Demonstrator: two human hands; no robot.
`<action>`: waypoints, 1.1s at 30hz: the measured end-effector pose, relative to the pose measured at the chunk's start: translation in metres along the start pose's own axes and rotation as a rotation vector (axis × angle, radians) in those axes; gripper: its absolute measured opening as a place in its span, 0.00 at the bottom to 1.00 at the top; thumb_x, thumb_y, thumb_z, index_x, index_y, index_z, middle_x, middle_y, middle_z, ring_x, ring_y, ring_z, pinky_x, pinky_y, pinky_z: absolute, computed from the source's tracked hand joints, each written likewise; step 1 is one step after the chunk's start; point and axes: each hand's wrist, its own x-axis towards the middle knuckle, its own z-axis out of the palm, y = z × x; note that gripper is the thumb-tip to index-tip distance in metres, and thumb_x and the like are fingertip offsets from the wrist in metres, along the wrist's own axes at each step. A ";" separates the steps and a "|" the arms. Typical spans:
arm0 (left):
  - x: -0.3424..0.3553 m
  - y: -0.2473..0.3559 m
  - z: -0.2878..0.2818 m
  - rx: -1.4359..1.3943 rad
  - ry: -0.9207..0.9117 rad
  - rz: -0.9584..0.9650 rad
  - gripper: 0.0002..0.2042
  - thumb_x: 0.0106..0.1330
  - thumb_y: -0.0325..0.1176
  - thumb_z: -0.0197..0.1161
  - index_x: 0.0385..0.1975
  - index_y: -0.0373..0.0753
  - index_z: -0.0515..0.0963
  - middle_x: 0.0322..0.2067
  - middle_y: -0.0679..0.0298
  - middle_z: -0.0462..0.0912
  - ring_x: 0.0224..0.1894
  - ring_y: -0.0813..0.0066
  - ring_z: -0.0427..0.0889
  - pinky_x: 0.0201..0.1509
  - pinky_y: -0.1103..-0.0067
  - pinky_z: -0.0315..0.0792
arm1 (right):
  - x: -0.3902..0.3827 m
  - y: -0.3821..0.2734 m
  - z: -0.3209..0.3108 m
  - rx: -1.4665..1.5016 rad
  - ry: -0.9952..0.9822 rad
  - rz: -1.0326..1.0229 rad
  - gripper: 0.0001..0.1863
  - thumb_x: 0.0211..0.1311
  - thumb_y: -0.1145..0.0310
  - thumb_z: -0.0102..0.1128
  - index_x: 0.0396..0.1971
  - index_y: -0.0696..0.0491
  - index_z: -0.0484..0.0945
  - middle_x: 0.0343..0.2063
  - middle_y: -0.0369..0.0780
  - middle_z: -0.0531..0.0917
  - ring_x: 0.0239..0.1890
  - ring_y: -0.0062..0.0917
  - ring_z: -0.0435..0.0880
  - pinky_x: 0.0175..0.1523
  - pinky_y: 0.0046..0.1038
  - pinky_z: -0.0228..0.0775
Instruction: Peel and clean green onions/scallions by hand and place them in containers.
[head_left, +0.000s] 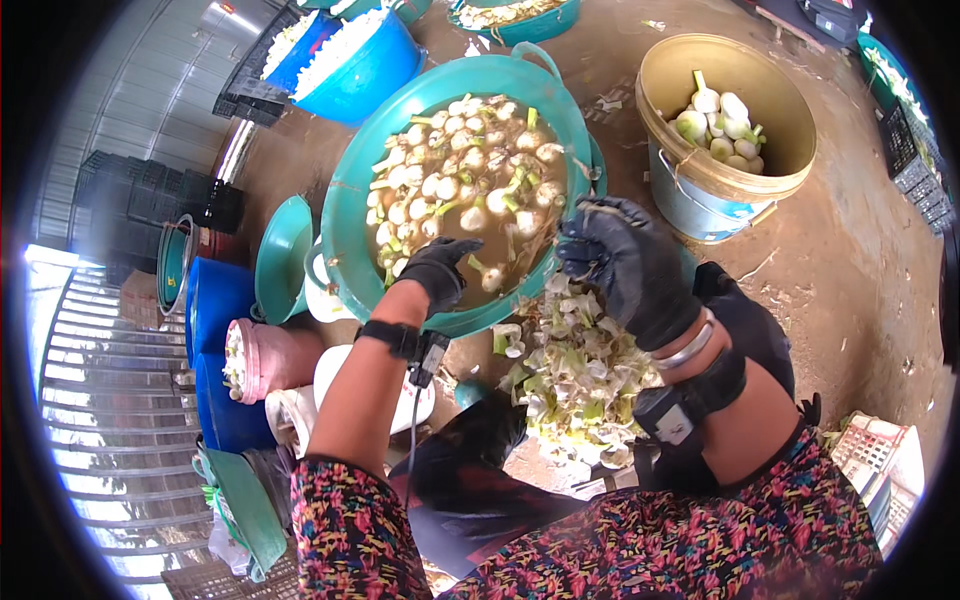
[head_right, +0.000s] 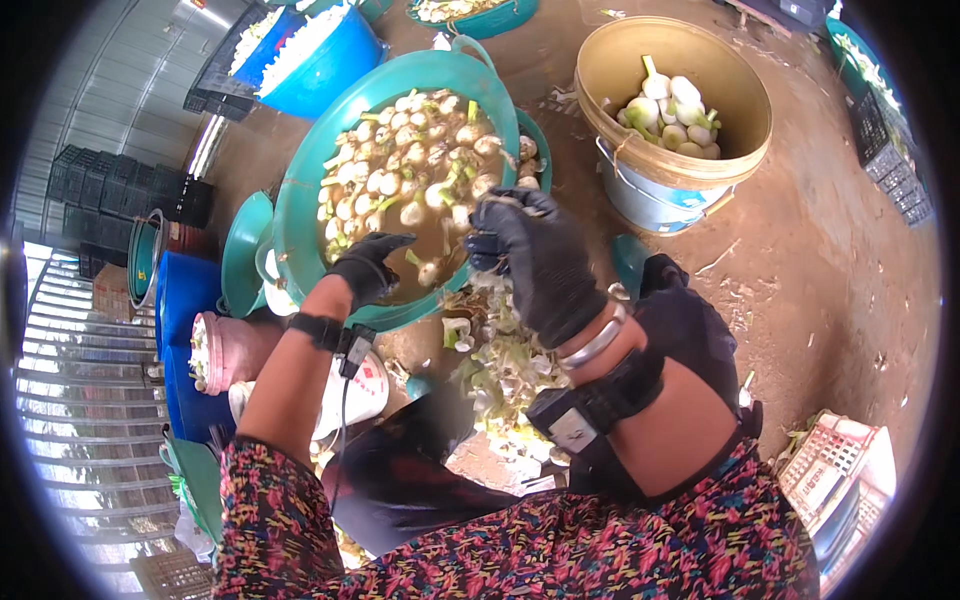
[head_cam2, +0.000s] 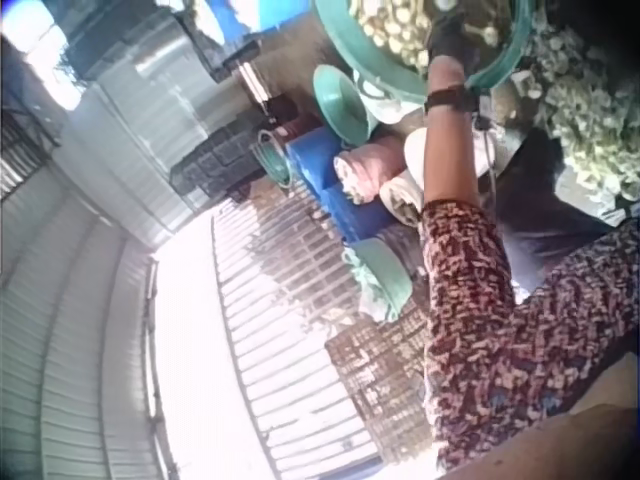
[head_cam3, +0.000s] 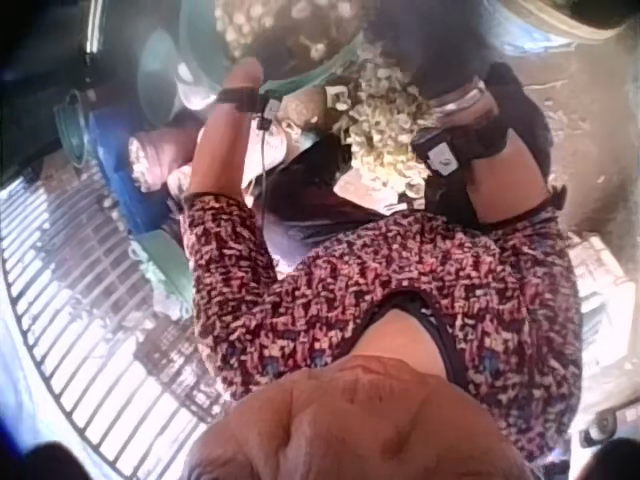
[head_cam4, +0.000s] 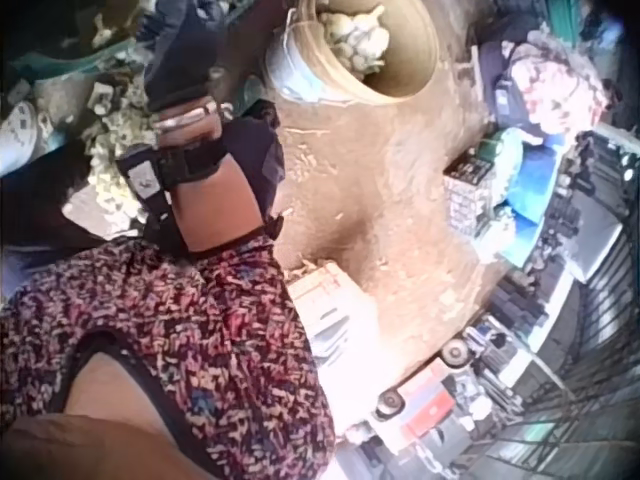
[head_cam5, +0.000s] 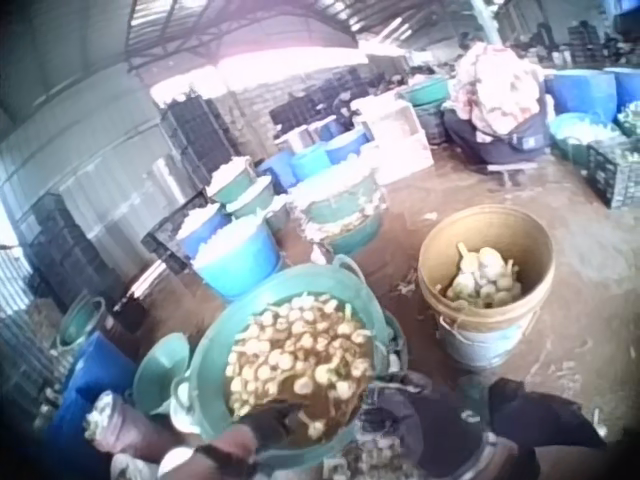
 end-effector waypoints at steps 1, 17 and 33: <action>0.015 -0.002 0.006 0.230 -0.048 -0.002 0.29 0.47 0.23 0.62 0.53 0.51 0.68 0.54 0.54 0.64 0.54 0.59 0.68 0.55 0.74 0.65 | -0.001 -0.001 0.004 -0.018 0.024 0.028 0.12 0.60 0.68 0.49 0.40 0.58 0.70 0.29 0.37 0.78 0.30 0.19 0.78 0.34 0.20 0.72; -0.077 0.049 -0.004 -0.964 0.170 0.162 0.11 0.57 0.24 0.59 0.40 0.32 0.74 0.33 0.64 0.78 0.33 0.82 0.76 0.37 0.84 0.72 | -0.005 0.056 0.015 -0.841 -0.319 -0.424 0.28 0.42 0.74 0.59 0.50 0.60 0.67 0.46 0.47 0.75 0.50 0.29 0.74 0.54 0.29 0.64; -0.111 0.066 0.053 -0.794 0.697 0.181 0.06 0.62 0.33 0.53 0.32 0.38 0.73 0.20 0.72 0.69 0.20 0.86 0.66 0.22 0.87 0.63 | -0.027 0.060 0.026 -0.534 -0.398 -0.059 0.27 0.42 0.78 0.56 0.48 0.61 0.69 0.41 0.40 0.76 0.43 0.20 0.75 0.49 0.23 0.68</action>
